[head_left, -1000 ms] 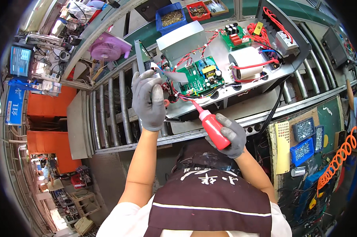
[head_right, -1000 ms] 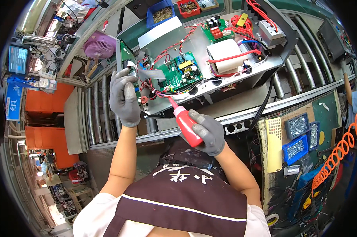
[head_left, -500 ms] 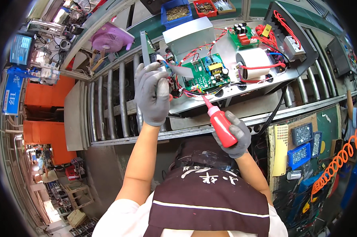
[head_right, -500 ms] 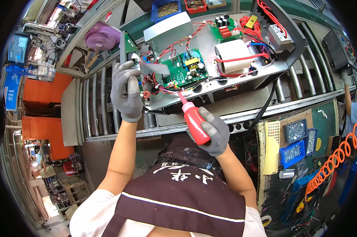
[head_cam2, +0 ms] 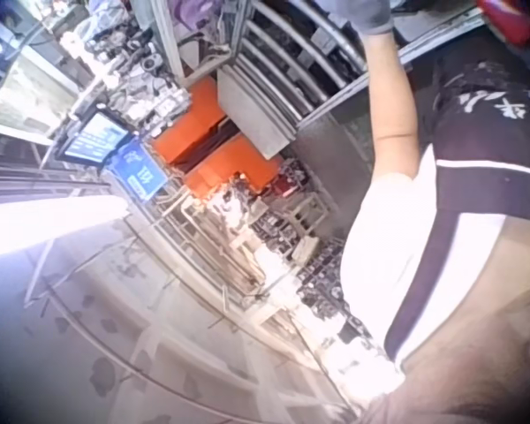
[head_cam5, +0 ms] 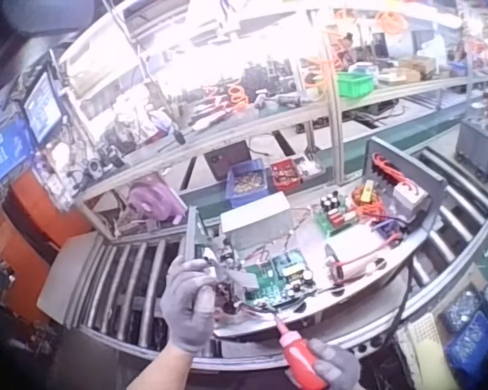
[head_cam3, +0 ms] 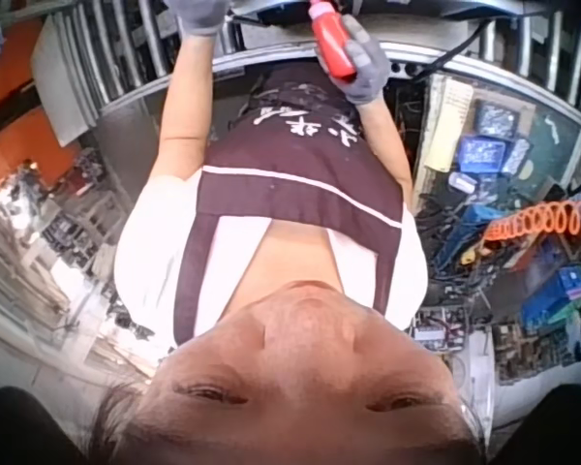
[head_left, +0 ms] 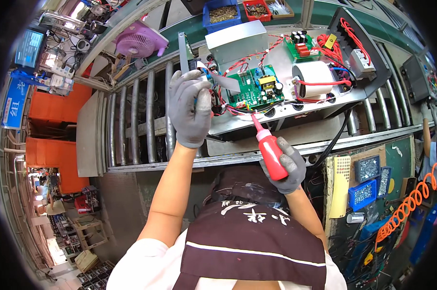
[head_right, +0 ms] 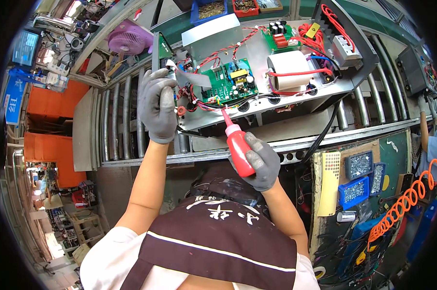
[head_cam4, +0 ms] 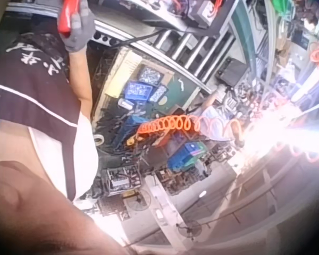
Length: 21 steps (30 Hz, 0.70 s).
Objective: The person assembles an electronic device on a workbench, using a pneumatic screwdriver to fasten screws and a red squeeze bottle to apply adhesive to the circuit board. The person handles wires, a metal casing, and a circuit board while working in a factory setting.
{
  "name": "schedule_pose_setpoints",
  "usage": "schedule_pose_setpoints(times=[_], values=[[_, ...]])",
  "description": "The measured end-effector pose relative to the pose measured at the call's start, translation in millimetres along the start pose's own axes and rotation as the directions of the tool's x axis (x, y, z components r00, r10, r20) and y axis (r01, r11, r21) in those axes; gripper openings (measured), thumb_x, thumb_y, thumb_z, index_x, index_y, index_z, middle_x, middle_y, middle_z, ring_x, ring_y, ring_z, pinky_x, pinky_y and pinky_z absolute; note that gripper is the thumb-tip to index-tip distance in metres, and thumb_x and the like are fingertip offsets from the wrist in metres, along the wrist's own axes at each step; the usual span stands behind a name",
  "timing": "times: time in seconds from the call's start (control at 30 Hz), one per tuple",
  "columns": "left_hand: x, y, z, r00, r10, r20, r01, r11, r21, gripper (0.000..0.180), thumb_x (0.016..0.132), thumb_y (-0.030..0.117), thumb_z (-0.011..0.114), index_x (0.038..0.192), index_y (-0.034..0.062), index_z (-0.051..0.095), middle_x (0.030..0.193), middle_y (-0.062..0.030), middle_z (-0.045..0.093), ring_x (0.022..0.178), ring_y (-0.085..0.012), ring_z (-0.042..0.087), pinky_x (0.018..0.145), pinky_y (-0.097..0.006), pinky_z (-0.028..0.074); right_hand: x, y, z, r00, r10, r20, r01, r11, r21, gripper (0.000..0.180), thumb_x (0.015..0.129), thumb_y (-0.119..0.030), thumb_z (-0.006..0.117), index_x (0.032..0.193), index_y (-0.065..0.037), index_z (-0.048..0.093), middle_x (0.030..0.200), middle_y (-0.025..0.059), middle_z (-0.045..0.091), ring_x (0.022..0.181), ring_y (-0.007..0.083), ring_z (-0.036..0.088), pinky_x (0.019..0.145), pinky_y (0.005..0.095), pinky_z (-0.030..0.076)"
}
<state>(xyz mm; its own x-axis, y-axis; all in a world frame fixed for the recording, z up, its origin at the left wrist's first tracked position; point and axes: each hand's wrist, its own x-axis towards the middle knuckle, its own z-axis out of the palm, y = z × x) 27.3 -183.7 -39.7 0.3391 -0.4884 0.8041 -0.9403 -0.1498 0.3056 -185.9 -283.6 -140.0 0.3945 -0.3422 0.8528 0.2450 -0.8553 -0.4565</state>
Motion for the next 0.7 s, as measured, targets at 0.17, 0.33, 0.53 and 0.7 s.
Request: schedule_pose_setpoints(times=[0.17,0.33,0.53,0.7], values=[[1,4,-1,0.999,-0.031,0.016,0.031,1.0,0.003,0.014,0.08,0.005,0.05,0.083,0.0024,0.063,0.086,-0.0098,0.063,0.1,-0.0273,0.058,0.102,-0.047,0.032,-5,0,0,1.0,-0.031,0.001,0.031,0.999,0.024,0.066,0.062,-0.012,0.082,0.115,-0.01,0.042,0.112,0.0212,0.057,0.085,0.0362,0.064,0.068,0.0404,0.056],[-1,5,0,0.999,-0.035,0.006,0.035,0.999,-0.004,0.014,0.081,0.004,0.049,0.084,0.0015,0.063,0.086,-0.0096,0.063,0.101,-0.0268,0.058,0.102,-0.046,0.032,-9,3,2,0.996,-0.093,0.017,0.093,0.996,0.013,0.06,0.064,-0.01,0.079,0.113,-0.009,0.044,0.111,0.0208,0.057,0.085,0.0362,0.062,0.071,0.0419,0.056],[-4,-1,3,0.999,-0.026,-0.031,0.025,0.999,-0.025,0.01,0.077,0.008,0.055,0.083,0.0035,0.063,0.085,-0.0089,0.063,0.097,-0.0274,0.059,0.099,-0.047,0.035,-8,4,4,0.996,-0.087,0.01,0.087,0.996,0.032,0.057,0.065,-0.01,0.078,0.111,-0.009,0.045,0.108,0.0208,0.058,0.084,0.0358,0.063,0.07,0.0416,0.056],[-2,1,4,1.0,-0.018,-0.01,0.018,0.999,-0.041,0.016,0.082,0.007,0.049,0.088,-0.0004,0.062,0.082,-0.0095,0.064,0.102,-0.0275,0.057,0.102,-0.046,0.031,-6,2,2,1.0,0.016,0.011,-0.017,0.993,0.116,0.06,0.063,-0.014,0.082,0.109,-0.008,0.044,0.108,0.0218,0.058,0.083,0.0346,0.064,0.068,0.04,0.056]])
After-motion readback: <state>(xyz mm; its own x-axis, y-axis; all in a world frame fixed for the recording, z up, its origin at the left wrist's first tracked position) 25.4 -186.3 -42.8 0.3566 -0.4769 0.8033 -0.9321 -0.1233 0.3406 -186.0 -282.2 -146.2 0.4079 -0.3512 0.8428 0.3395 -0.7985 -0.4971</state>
